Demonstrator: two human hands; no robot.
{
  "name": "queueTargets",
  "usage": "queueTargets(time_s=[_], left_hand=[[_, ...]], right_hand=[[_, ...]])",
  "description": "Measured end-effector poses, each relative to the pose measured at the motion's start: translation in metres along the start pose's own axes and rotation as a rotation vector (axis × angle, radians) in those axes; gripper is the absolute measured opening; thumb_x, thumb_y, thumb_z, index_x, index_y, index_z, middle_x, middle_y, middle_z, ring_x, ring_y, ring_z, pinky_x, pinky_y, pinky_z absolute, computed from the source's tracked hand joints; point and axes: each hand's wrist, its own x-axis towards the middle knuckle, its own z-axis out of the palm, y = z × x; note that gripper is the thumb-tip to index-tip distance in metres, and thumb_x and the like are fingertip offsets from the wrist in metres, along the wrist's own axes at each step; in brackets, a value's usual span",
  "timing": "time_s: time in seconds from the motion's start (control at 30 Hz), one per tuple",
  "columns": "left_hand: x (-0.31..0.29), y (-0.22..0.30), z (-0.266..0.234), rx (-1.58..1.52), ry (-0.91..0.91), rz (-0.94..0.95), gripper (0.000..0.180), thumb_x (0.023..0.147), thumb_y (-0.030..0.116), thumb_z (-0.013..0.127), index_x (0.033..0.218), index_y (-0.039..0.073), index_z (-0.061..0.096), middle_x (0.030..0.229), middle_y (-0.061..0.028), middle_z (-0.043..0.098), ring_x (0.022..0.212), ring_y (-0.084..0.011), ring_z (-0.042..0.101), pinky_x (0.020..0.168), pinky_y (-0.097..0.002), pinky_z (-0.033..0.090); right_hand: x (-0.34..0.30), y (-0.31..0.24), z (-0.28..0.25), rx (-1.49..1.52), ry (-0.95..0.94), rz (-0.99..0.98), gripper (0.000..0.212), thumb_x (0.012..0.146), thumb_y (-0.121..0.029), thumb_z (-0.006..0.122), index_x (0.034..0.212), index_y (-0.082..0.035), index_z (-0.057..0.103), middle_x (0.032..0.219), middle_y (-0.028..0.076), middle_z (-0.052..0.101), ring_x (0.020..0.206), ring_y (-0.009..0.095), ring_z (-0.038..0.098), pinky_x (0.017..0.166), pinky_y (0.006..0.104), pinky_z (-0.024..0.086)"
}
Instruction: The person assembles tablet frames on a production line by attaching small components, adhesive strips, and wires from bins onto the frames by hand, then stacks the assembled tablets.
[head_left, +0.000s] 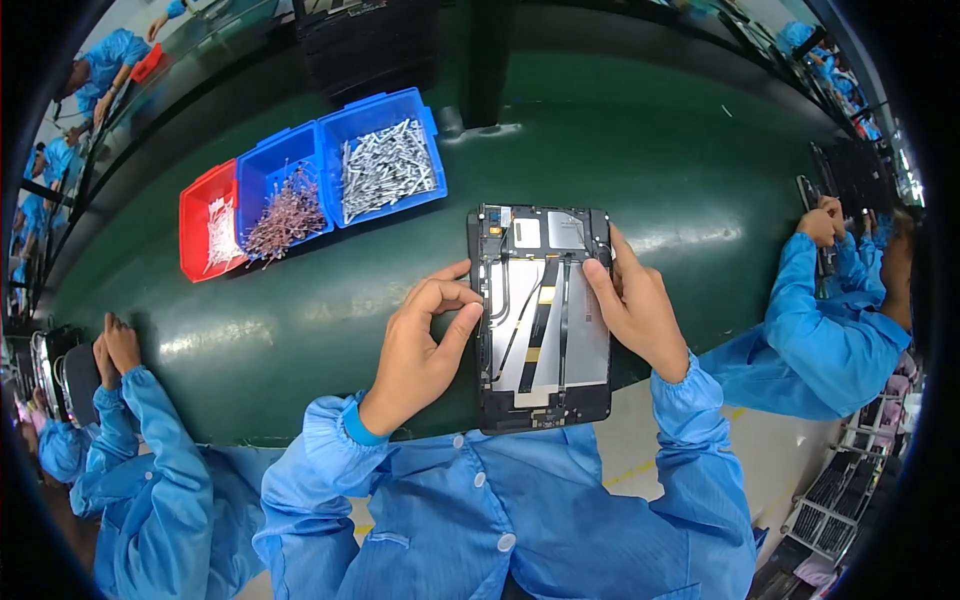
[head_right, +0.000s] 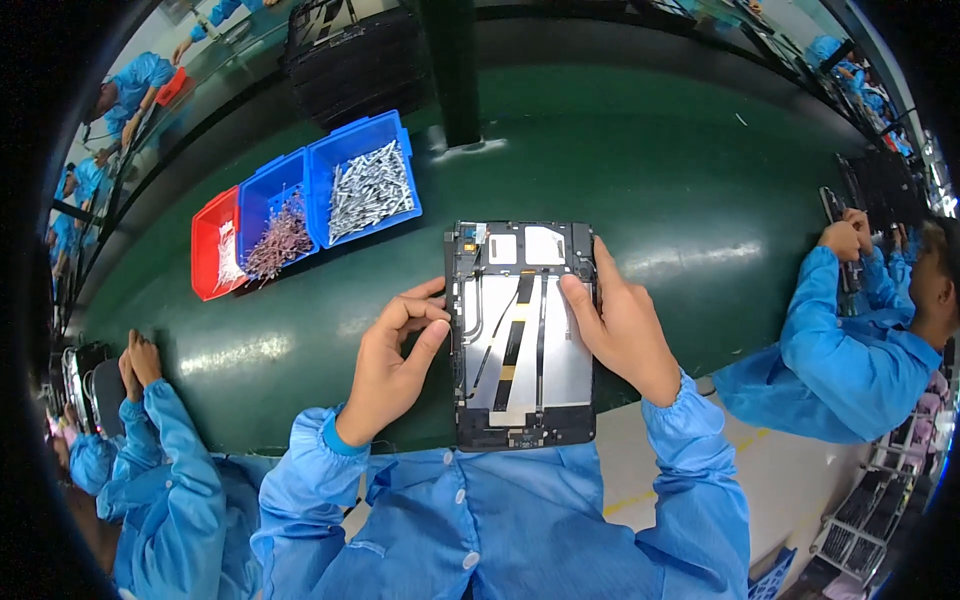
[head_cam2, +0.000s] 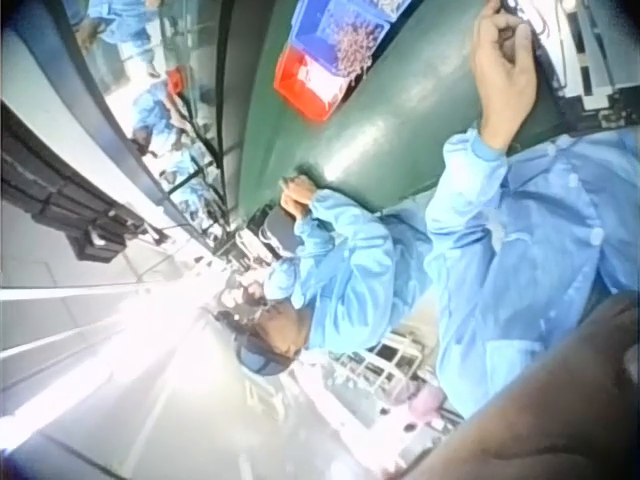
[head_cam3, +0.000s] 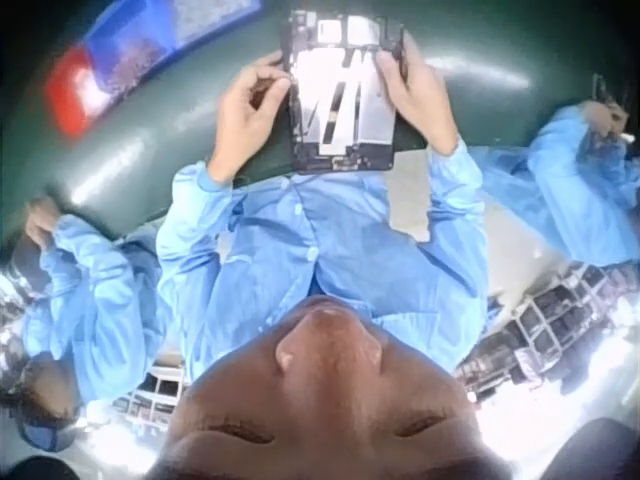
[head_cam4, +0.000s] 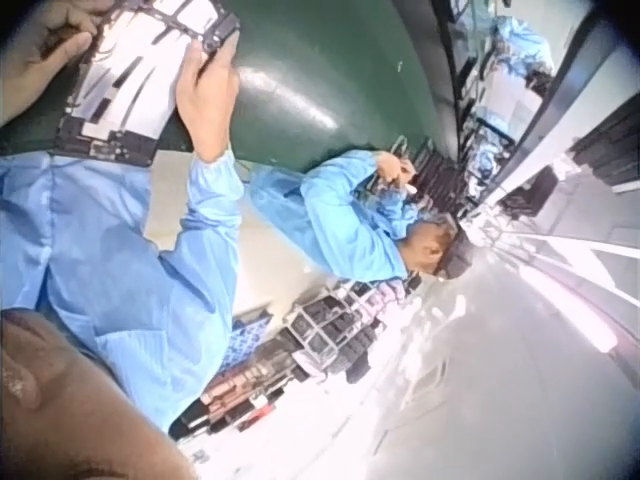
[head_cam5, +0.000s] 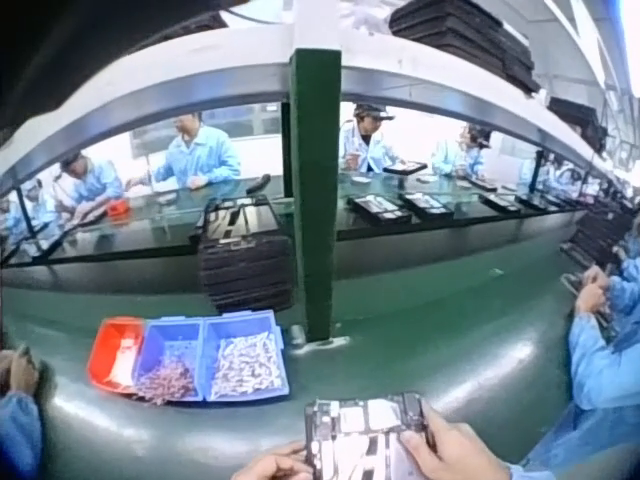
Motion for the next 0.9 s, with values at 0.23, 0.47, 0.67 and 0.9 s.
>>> queueTargets(time_s=[0.23, 0.47, 0.67, 0.9], left_hand=[[-0.023, -0.008, 0.000, -0.055, 0.135, -0.029, 0.009, 0.094, 0.002, 0.063, 0.102, -0.002, 0.061, 0.139, -0.0261, 0.053, 0.128, -0.0315, 0.055, 0.104, -0.0385, 0.045], [-0.027, -0.014, 0.008, -0.162, 0.217, -0.037, 0.010, 0.095, 0.003, 0.063, 0.104, -0.001, 0.062, 0.141, -0.0263, 0.052, 0.131, -0.0327, 0.052, 0.107, -0.0393, 0.042], [-0.045, -0.008, 0.020, -0.025, 0.293, 0.004, 0.010, 0.093, 0.007, 0.067, 0.101, 0.002, 0.065, 0.146, -0.0273, 0.047, 0.128, -0.0345, 0.053, 0.106, -0.0406, 0.041], [-0.061, 0.000, 0.032, 0.214, 0.243, 0.062, 0.012, 0.090, 0.009, 0.070, 0.101, 0.005, 0.069, 0.155, -0.0268, 0.032, 0.138, -0.0377, 0.038, 0.110, -0.0443, 0.035]], right_hand=[[0.014, -0.019, 0.002, -0.080, -0.044, -0.103, 0.064, 0.097, -0.032, 0.063, 0.134, 0.017, 0.045, 0.063, 0.019, 0.061, 0.052, 0.032, 0.062, 0.052, 0.0394, 0.048], [0.051, -0.022, 0.008, -0.397, -0.123, -0.324, 0.049, 0.100, -0.045, 0.049, 0.130, -0.007, 0.059, 0.075, 0.022, 0.066, 0.072, 0.040, 0.066, 0.064, 0.0500, 0.051], [0.040, -0.038, 0.013, -0.541, -0.118, -0.369, 0.040, 0.101, -0.040, 0.050, 0.109, -0.002, 0.060, 0.066, 0.020, 0.064, 0.060, 0.039, 0.064, 0.056, 0.0490, 0.050], [0.038, -0.041, 0.018, -0.548, -0.135, -0.282, 0.037, 0.101, -0.040, 0.051, 0.100, -0.003, 0.057, 0.063, 0.019, 0.063, 0.056, 0.038, 0.064, 0.051, 0.0455, 0.050]])
